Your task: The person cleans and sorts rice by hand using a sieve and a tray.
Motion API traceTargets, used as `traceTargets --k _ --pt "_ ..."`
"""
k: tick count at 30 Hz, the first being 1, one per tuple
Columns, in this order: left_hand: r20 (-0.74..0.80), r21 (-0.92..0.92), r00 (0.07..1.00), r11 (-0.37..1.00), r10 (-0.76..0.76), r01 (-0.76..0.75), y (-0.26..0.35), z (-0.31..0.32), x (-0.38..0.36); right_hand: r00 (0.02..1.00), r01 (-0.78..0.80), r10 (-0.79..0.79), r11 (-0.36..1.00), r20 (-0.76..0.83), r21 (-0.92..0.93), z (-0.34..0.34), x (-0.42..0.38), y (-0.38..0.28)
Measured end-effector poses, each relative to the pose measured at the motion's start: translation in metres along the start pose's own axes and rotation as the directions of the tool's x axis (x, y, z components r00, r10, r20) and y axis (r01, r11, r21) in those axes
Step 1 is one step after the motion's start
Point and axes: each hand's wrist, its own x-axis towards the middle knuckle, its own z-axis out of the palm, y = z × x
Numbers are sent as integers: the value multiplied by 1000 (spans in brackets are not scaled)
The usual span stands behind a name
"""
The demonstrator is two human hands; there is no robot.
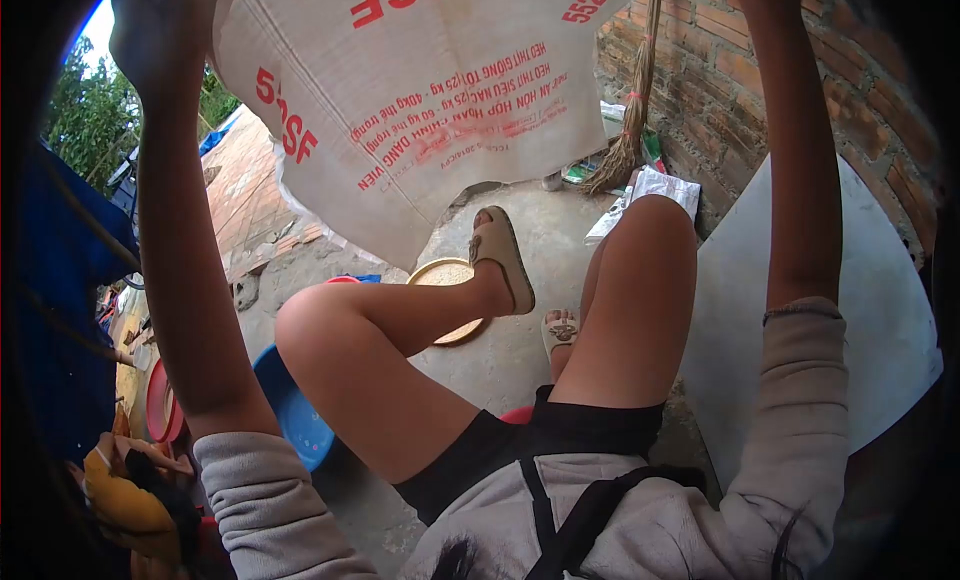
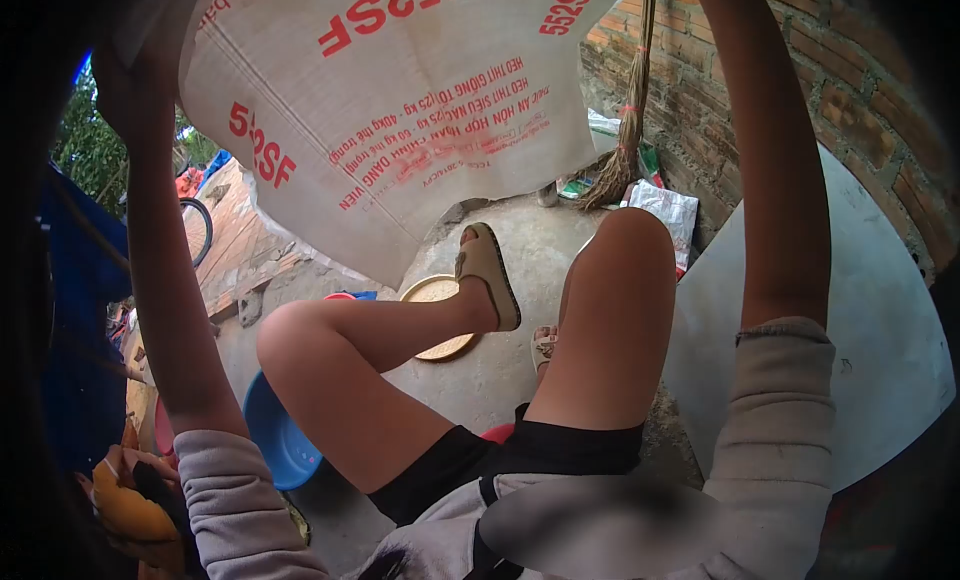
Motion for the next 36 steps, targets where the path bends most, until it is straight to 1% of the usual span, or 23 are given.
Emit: traceTargets --k 1,2,3,4,5,6,7,10,12,13,15,16,17,19,20,22,23,25,27,29,33,35,36 --pt "34 69 999 997 38 -41 -1 -15 -9 998 -38 34 996 -59 -78 -20 -16 -15" --pt "163 -28 982 995 94 -91 1 -34 -20 891 -337 129 831 436 442 -124 -6 -4" --pt "277 -138 947 982 162 -128 6 -50 -31 971 -227 218 970 -101 -87 -81 -54 -40" --pt "357 -218 888 950 291 -224 14 -61 -44 886 -443 389 872 -252 -211 -110 -85 -54" --pt "418 -307 807 901 418 -307 26 -71 -60 682 -685 467 678 -563 -268 -95 -113 -75" --pt "571 -340 734 919 369 -198 43 -82 -78 685 -711 576 661 -446 -240 -113 -149 -86" --pt "708 -354 627 931 325 -83 57 -93 -99 576 -776 586 610 -570 -158 -122 -180 -95" --pt "812 -374 510 924 282 84 81 -121 -166 472 -838 620 536 -627 -101 -129 -251 -134" --pt "867 -396 408 893 288 211 99 -139 -197 169 -908 630 399 -758 130 -152 -287 -154" --pt "891 -399 342 873 297 282 107 -148 -212 142 -917 628 374 -765 137 -162 -303 -159" --pt "905 -411 279 831 321 375 124 -152 -250 -34 -969 589 180 -808 172 -183 -320 -161" --pt "925 -374 248 808 288 456 130 -157 -262 -98 -927 710 189 -697 323 -220 -334 -165" --pt "934 -354 254 756 252 551 132 -162 -281 -97 -932 708 182 -699 314 -229 -336 -166" --pt "950 -312 159 755 271 577 137 -169 -293 -157 -942 694 108 -703 317 -239 -327 -164" --pt "952 -304 157 748 263 589 139 -171 -297 -139 -949 699 109 -701 297 -233 -313 -164" --pt "955 -215 1 692 295 689 144 -172 -308 -89 -972 694 96 -715 214 -230 -287 -159" --pt "960 -198 -5 689 281 697 148 -175 -312 -36 -985 690 96 -723 142 -227 -274 -157" --pt "959 -252 129 547 254 798 157 -178 -321 -21 -991 688 79 -726 104 -220 -250 -151" --pt "969 -176 59 508 239 843 157 -184 -329 22 -993 720 96 -694 69 -200 -233 -149" --pt "795 334 -471 373 382 866 149 -192 -330 36 -991 725 117 -688 71 -177 -227 -151" --pt "849 369 -465 350 250 861 145 -192 -322 1 -989 716 104 -698 104 -189 -245 -156" --pt "979 136 -195 543 52 829 138 -192 -324 -48 -988 714 69 -699 139 -198 -274 -154" --pt "997 82 -59 548 -59 832 136 -191 -328 -74 -986 714 52 -696 158 -195 -287 -150"
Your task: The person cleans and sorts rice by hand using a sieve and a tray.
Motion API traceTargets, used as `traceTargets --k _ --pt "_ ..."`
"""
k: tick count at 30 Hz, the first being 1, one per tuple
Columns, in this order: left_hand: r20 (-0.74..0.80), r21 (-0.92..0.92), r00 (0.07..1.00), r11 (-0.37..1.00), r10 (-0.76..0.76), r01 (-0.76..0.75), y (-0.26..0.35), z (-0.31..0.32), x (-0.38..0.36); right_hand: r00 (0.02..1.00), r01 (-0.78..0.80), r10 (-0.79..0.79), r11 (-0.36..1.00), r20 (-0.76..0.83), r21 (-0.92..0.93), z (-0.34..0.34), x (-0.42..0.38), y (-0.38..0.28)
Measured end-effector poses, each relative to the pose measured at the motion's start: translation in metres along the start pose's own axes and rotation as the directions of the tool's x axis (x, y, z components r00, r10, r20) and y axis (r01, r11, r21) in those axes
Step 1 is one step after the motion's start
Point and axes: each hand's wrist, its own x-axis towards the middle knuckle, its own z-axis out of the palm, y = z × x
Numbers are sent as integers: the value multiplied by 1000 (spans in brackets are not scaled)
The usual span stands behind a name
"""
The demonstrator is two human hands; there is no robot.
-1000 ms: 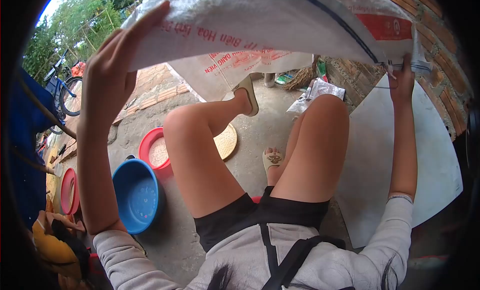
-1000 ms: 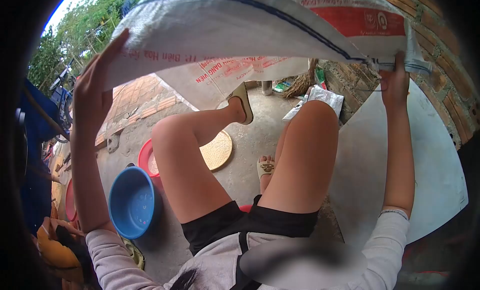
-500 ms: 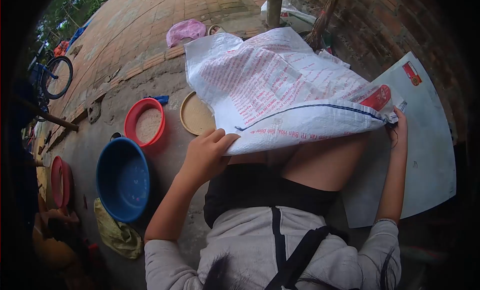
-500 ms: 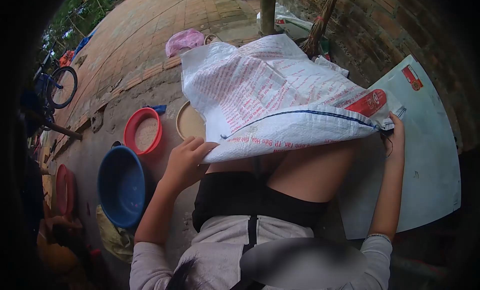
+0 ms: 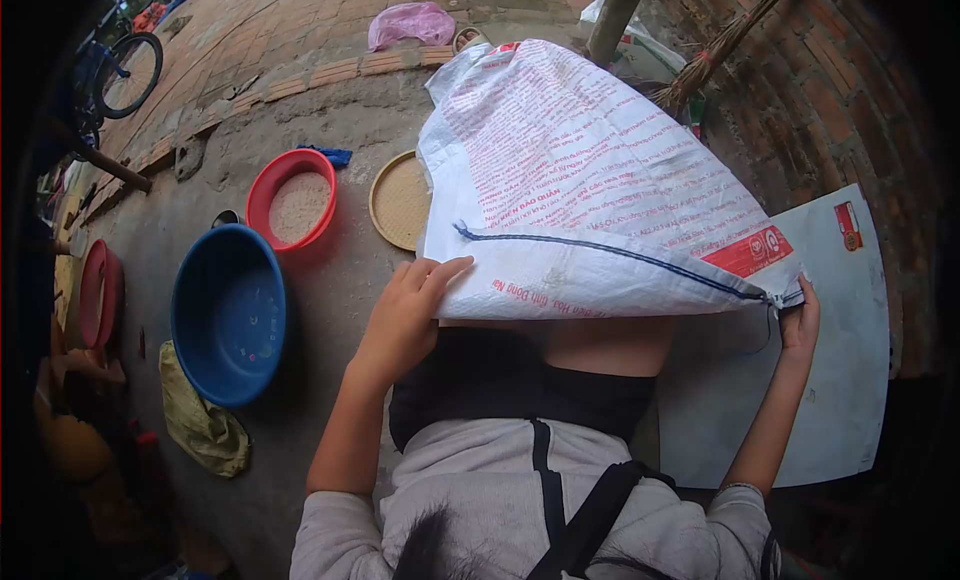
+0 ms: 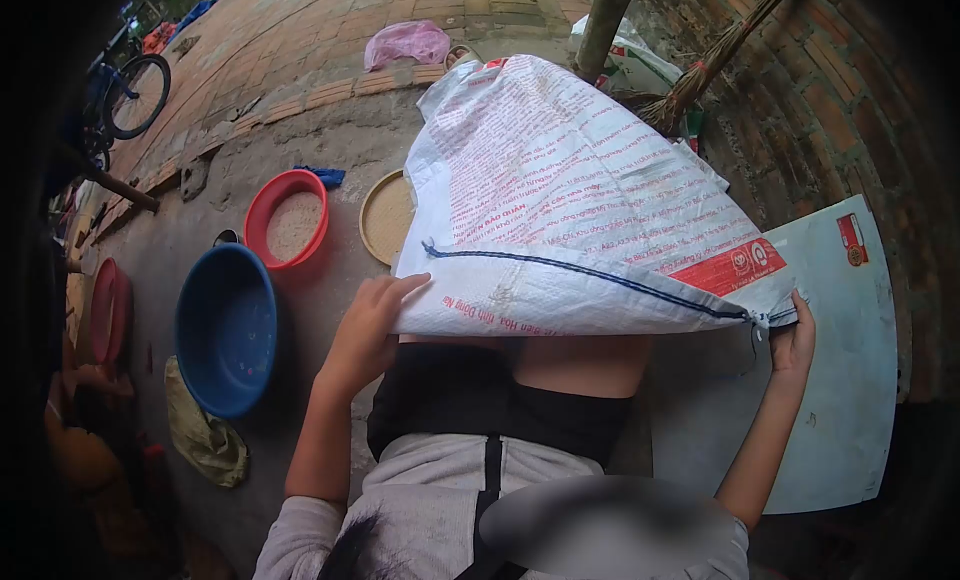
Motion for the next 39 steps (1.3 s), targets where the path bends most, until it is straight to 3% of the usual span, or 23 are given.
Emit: traceTargets --k 4,6,8,11,13,16,18,22,25,26,27,29,30,39 --pt "-258 59 966 998 23 -8 -25 -7 3 994 -9 13 999 108 -36 22 0 63" --pt "-270 70 963 998 27 -8 -40 -5 4 993 -10 16 999 116 -47 15 12 93" --pt "-304 54 953 998 1 16 -40 -2 9 978 -209 207 974 26 85 -12 25 110" --pt "-329 80 944 997 37 -12 -57 3 1 973 -225 230 955 -5 195 -19 -6 120" --pt "-296 71 955 997 32 -11 -59 13 -9 973 -215 226 961 -46 172 -24 -22 130" --pt "-307 97 951 994 -18 50 -57 27 -30 960 -279 278 953 20 117 -69 -27 178" --pt "-299 66 953 995 -46 69 -53 34 -44 906 -423 415 867 86 265 -99 -22 215" --pt "-234 31 968 994 -95 105 -49 29 -62 885 -441 461 874 -63 203 -96 -15 224" --pt "-245 37 965 994 -89 101 -46 21 -68 895 -422 444 874 -42 243 -90 -21 192" --pt "-237 31 968 996 -78 88 -43 16 -69 894 -366 407 904 -186 220 -42 -41 170" --pt "-227 22 971 997 -70 77 -39 13 -70 898 -358 400 907 -185 223 -51 -49 169" --pt "-245 -5 966 996 -85 87 -35 11 -76 940 -334 253 816 228 472 -76 -63 167" --pt "-256 -31 961 994 -108 104 -33 9 -78 926 -306 374 829 -57 468 -43 -78 152" --pt "-302 48 953 997 -36 53 -20 1 -72 924 -300 366 876 -114 378 -68 -55 217"
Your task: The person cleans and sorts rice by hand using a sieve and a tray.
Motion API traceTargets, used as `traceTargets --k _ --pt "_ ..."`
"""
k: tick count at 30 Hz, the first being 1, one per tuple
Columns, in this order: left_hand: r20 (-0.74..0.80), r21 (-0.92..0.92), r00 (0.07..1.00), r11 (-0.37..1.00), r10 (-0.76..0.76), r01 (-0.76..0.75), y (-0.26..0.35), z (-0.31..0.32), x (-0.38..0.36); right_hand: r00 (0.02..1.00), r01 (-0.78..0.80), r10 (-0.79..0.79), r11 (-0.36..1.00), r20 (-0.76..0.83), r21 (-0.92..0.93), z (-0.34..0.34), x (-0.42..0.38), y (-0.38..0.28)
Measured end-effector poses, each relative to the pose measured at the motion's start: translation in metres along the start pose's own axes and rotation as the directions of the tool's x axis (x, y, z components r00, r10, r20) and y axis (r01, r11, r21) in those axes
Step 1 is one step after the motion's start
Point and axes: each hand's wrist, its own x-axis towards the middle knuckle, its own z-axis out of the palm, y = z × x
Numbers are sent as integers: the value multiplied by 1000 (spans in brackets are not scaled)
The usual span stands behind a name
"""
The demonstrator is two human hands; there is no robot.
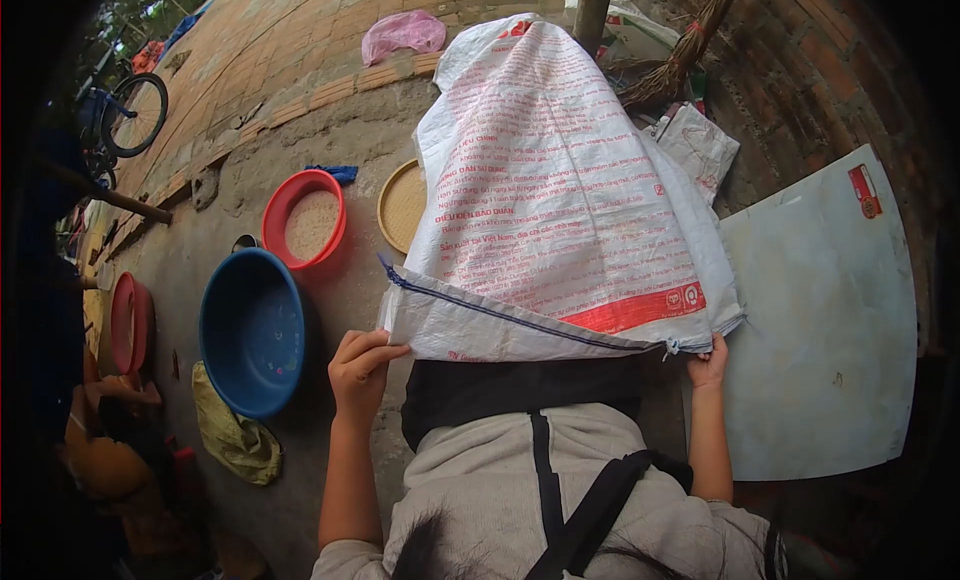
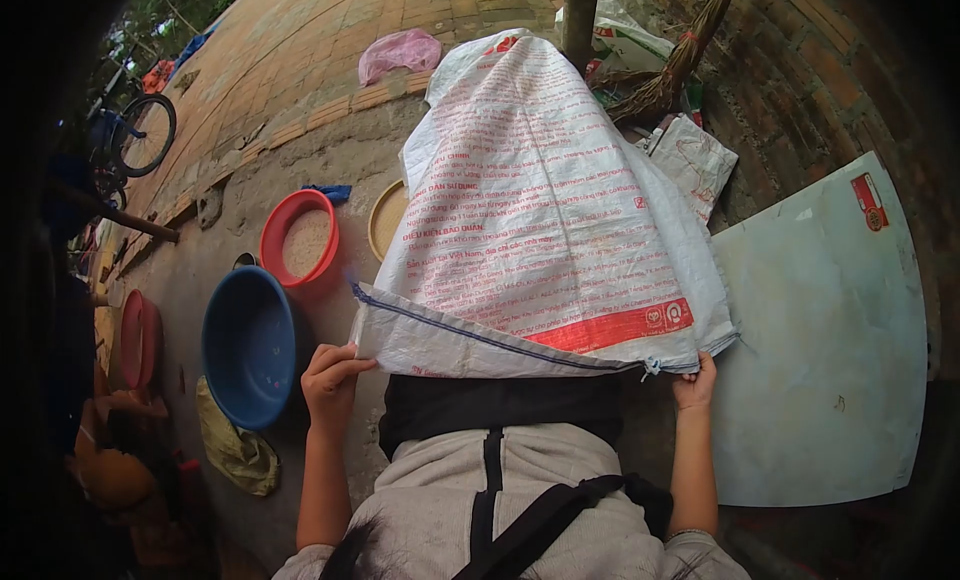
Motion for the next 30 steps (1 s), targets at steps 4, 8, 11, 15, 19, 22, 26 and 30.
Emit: traceTargets --k 4,8,11,15,19,22,26,30 --pt "-43 32 998 998 48 -47 6 -7 6 999 -1 1 1000 -40 -15 -1 -2 4" --pt "-91 66 993 995 78 -72 12 -8 8 999 28 -30 996 -27 -87 -13 8 3" --pt "-95 56 990 993 107 -102 9 -11 7 999 45 -44 986 11 -159 -28 19 1" --pt "-118 25 988 995 95 -93 3 -3 -1 999 -35 39 982 18 -187 -32 24 -2" --pt "-111 12 993 999 38 -37 -11 7 -19 998 -51 61 953 25 -299 -20 26 -9" --pt "52 -5 994 995 -96 97 -28 15 -39 999 41 -33 875 24 -483 -16 40 -15" --pt "417 35 811 899 -409 436 -71 11 -48 897 -339 144 -384 -418 -859 56 27 -56" --pt "380 -477 525 326 -761 817 -137 44 -11 984 -78 52 -731 -170 -677 111 72 -72"
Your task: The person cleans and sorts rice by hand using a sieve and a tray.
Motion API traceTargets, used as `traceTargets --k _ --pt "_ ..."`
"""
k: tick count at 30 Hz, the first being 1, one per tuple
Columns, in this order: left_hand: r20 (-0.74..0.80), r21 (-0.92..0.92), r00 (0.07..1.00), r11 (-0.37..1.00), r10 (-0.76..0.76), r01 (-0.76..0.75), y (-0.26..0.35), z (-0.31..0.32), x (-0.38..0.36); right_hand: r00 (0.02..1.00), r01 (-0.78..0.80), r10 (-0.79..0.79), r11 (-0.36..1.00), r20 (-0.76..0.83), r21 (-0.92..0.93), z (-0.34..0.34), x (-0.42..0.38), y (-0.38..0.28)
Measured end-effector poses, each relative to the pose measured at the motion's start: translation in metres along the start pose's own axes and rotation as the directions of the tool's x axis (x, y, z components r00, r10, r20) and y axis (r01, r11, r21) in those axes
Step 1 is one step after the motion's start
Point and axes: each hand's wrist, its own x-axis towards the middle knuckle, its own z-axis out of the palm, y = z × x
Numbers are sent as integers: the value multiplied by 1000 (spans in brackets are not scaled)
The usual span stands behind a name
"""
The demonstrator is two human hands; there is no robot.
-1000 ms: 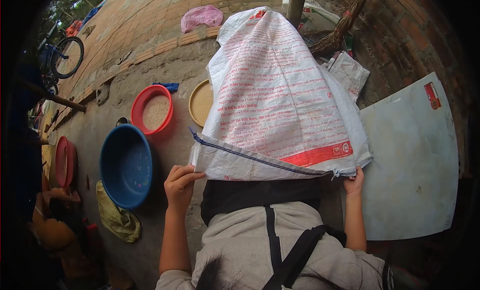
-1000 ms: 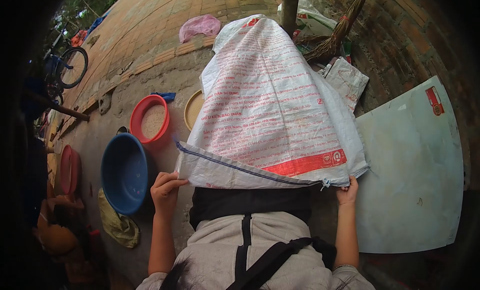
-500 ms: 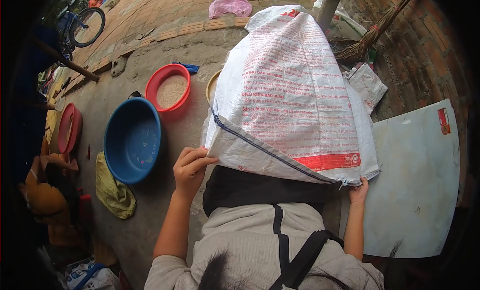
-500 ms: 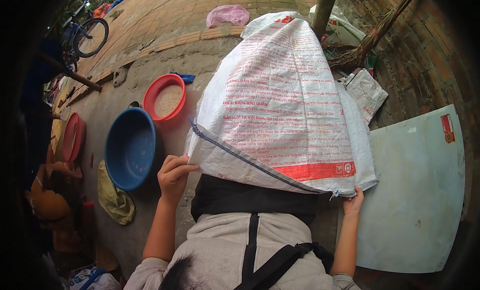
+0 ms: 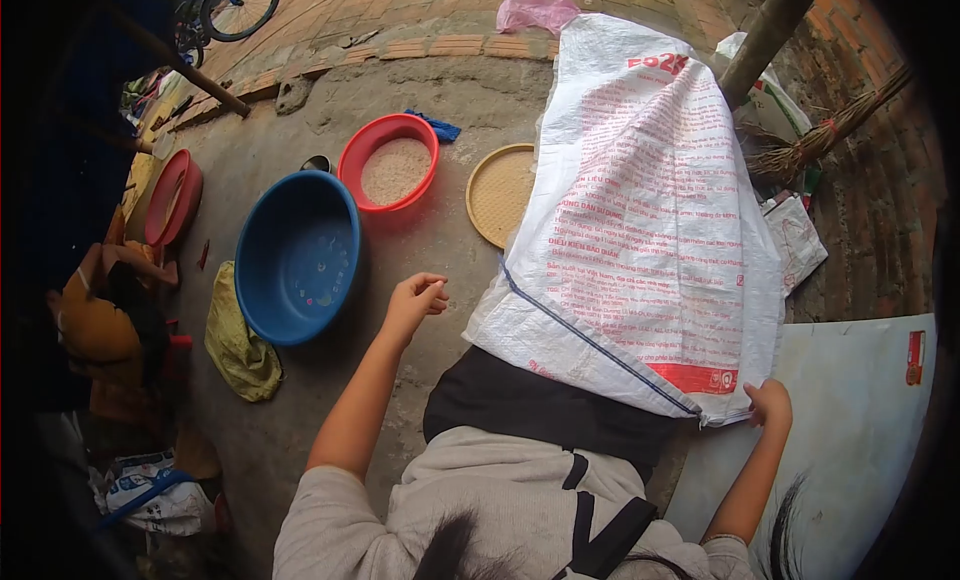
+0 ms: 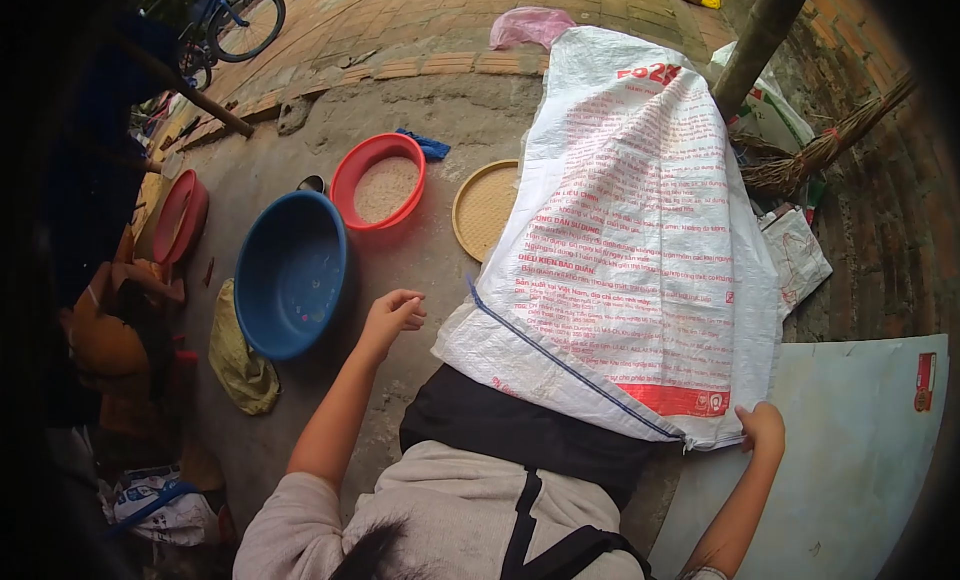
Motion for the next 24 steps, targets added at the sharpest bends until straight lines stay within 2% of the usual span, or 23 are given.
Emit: traceTargets --k 1,2,3,4,5,6,7,8,9,11,12,13,14,15,16,18,20,21,22,24 --pt "-32 -70 996 994 -81 78 -8 3 32 989 146 -138 978 -61 152 -29 -22 -42" --pt "-59 -143 986 978 -158 149 -19 8 65 887 436 -380 876 -262 207 -44 -43 -82" --pt "-88 -113 967 967 -238 227 -26 18 92 730 645 -567 757 -381 108 -60 -57 -121" --pt "-124 -89 943 950 -308 298 -31 29 119 607 757 -670 651 -427 54 -76 -82 -163" --pt "-127 -78 934 942 -334 326 -47 40 148 553 816 -726 571 -408 90 -88 -107 -202" --pt "-131 -68 923 932 -362 356 -58 51 167 452 891 -805 386 -383 241 -88 -113 -234" --pt "-126 -96 915 923 -383 373 -58 65 175 334 906 -866 185 -373 382 -84 -116 -263" --pt "-117 -125 907 912 -405 391 -55 77 180 253 868 -908 62 -333 492 -80 -126 -291" --pt "-138 -78 930 940 -340 332 -54 88 184 194 778 -935 -37 -296 627 -72 -133 -315" --pt "-157 -25 950 962 -271 270 -55 93 186 117 646 -941 -169 -316 744 -48 -132 -353" --pt "-192 34 953 968 -236 247 -56 93 187 148 546 -917 -237 -371 804 -27 -122 -367" --pt "-224 94 954 970 -199 225 -58 93 188 251 410 -895 -246 -368 878 -8 -116 -376" --pt "-225 100 955 970 -194 221 -62 92 189 344 332 -885 -197 -313 922 13 -104 -383" --pt "-292 -153 941 980 -170 129 -67 88 189 377 393 -892 -90 -250 915 32 -91 -387" --pt "-359 -389 919 921 -165 13 -71 83 191 414 446 -891 21 -186 895 42 -81 -390" --pt "-353 -424 919 906 -179 13 -65 70 188 431 382 -891 38 -141 923 36 -75 -387" --pt "-328 -377 932 926 -157 24 -58 57 178 440 323 -893 63 -91 944 30 -68 -385" --pt "-262 -388 953 921 -150 38 -54 50 173 469 333 -870 18 -149 943 28 -63 -384" --pt "-262 -388 954 921 -148 36 -50 47 169 497 344 -842 -29 -208 939 26 -59 -383" --pt "-359 -269 931 962 -60 -42 -49 42 165 515 367 -821 -48 -246 929 26 -53 -382"
